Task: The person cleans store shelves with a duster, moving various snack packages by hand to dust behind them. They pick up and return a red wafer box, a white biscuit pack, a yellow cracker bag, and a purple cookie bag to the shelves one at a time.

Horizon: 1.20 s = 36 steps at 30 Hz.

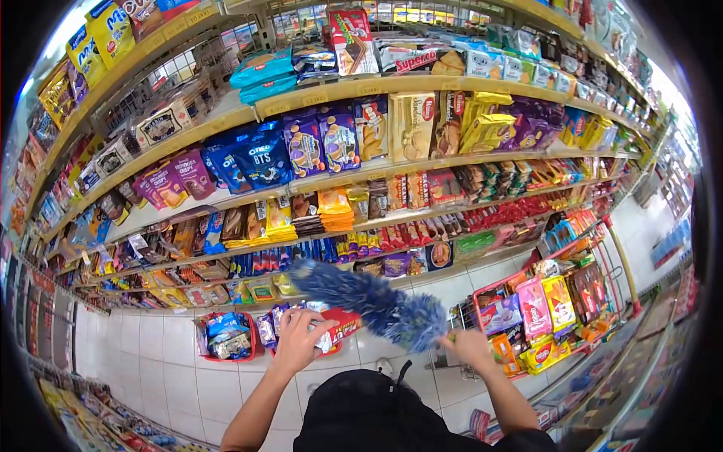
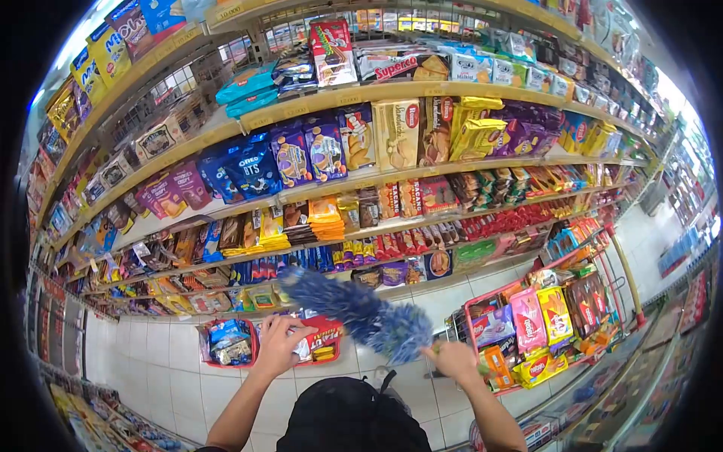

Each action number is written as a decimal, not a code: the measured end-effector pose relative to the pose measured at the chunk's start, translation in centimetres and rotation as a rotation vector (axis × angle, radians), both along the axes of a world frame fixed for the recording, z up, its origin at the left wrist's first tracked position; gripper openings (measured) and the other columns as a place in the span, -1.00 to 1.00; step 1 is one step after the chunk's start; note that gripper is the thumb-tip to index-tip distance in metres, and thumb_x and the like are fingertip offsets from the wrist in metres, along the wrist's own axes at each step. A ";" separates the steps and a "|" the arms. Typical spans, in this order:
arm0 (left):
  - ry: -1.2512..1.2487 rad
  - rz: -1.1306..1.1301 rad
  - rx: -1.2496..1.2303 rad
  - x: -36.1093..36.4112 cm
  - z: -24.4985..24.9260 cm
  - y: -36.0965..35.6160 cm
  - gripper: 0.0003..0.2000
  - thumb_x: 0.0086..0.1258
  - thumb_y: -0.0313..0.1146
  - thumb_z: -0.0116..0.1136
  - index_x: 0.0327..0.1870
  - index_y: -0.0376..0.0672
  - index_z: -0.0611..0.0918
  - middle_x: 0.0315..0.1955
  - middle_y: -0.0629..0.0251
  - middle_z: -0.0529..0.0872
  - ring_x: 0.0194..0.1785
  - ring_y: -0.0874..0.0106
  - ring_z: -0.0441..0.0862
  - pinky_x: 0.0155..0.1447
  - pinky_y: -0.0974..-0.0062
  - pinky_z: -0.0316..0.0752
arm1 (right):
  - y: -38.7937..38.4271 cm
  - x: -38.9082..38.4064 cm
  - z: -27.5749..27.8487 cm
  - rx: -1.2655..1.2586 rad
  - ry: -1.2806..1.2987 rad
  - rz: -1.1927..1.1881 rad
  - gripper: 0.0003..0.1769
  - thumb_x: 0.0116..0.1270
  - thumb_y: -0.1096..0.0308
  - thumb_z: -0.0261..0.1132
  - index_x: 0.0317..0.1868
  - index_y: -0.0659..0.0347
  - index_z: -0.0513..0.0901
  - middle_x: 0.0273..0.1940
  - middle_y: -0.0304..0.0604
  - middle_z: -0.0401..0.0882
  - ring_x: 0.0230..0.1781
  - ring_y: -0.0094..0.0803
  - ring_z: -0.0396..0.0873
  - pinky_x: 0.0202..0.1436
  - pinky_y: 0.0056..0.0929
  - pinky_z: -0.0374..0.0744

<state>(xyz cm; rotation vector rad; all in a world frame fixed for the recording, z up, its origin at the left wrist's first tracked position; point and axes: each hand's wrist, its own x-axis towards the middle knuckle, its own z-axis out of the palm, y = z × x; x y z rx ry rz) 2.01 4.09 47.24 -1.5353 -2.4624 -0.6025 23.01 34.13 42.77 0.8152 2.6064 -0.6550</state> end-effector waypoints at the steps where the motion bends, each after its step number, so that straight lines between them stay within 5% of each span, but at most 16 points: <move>1: -0.028 0.035 0.033 0.5 -0.3 0.6 -0.46 -0.28 -0.48 0.37 -0.09 0.08 0.62 -0.22 0.37 0.52 -0.03 0.31 0.47 0.10 0.16 0.25 | 1.1 -0.2 -0.3 0.070 -0.015 -0.029 -0.35 0.22 -0.31 0.04 -0.22 0.14 0.67 -0.35 0.07 0.66 -0.27 0.02 0.63 -0.15 -0.07 0.55; 11: -0.179 0.306 0.205 2.3 -2.4 1.6 -0.49 -0.25 -0.53 0.37 -0.11 -0.02 0.64 -0.22 0.24 0.53 -0.05 0.21 0.49 0.01 0.32 0.38 | 0.6 -2.0 -2.3 -0.124 0.162 0.007 -0.46 0.24 -0.20 0.10 -0.33 0.18 0.60 -0.42 0.15 0.60 -0.35 0.14 0.57 -0.27 -0.02 0.51; 15: -0.271 0.612 0.524 2.3 -3.6 2.4 -0.60 0.04 -0.49 0.35 -0.03 -0.22 0.56 -0.04 0.14 0.58 0.00 0.21 0.57 0.05 0.36 0.46 | 0.0 -3.9 -2.5 -0.032 0.226 -0.114 -0.49 0.26 -0.13 0.11 -0.30 0.21 0.60 -0.47 0.21 0.57 -0.35 0.15 0.57 -0.28 -0.02 0.50; 19: -1.355 0.828 1.340 1.6 -6.6 4.1 -0.69 0.24 -0.48 0.20 0.00 -0.31 0.49 -0.13 0.14 0.64 -0.13 0.35 0.65 -0.09 0.43 0.57 | -1.8 -4.6 -3.9 -0.300 0.443 -0.073 -0.55 0.26 -0.02 0.14 -0.23 0.26 0.59 -0.45 0.27 0.54 -0.35 0.20 0.54 -0.29 -0.01 0.48; 24: -1.321 0.782 1.543 1.7 -6.4 5.4 -0.81 0.29 -0.49 0.06 -0.09 -0.11 0.49 -0.30 0.38 0.61 -0.30 0.49 0.60 -0.32 0.46 0.49 | -3.8 -6.6 -3.5 -0.268 0.381 0.100 -0.57 0.27 0.00 0.14 -0.23 0.27 0.58 -0.47 0.25 0.53 -0.38 0.21 0.53 -0.30 0.00 0.47; 28: -1.287 0.765 1.556 1.7 -4.4 5.5 -0.73 0.26 -0.46 0.21 -0.04 -0.26 0.52 -0.16 0.27 0.65 -0.18 0.42 0.65 -0.10 0.45 0.56 | -3.3 -8.5 -7.7 -0.272 0.407 -0.019 -0.55 0.32 0.00 0.09 -0.29 0.29 0.56 -0.49 0.25 0.52 -0.40 0.21 0.52 -0.33 -0.03 0.45; 32: -1.460 0.727 1.610 2.1 -4.1 3.7 -0.67 0.36 -0.33 0.11 0.06 -0.30 0.47 -0.03 0.18 0.61 -0.01 0.38 0.61 0.01 0.43 0.55 | -1.8 -9.0 -9.2 -0.198 0.402 -0.068 -0.46 0.37 -0.05 0.03 -0.44 0.35 0.48 -0.54 0.22 0.48 -0.45 0.19 0.48 -0.38 -0.10 0.41; 36: -1.479 0.431 1.679 1.3 -4.1 2.8 -0.53 0.44 -0.07 -0.07 0.21 -0.24 0.37 0.14 0.20 0.51 0.22 0.36 0.44 0.30 0.34 0.29 | -1.2 -7.0 -8.6 -0.180 0.342 0.029 -0.48 0.34 -0.03 0.06 -0.47 0.34 0.47 -0.52 0.22 0.49 -0.42 0.20 0.48 -0.37 -0.09 0.41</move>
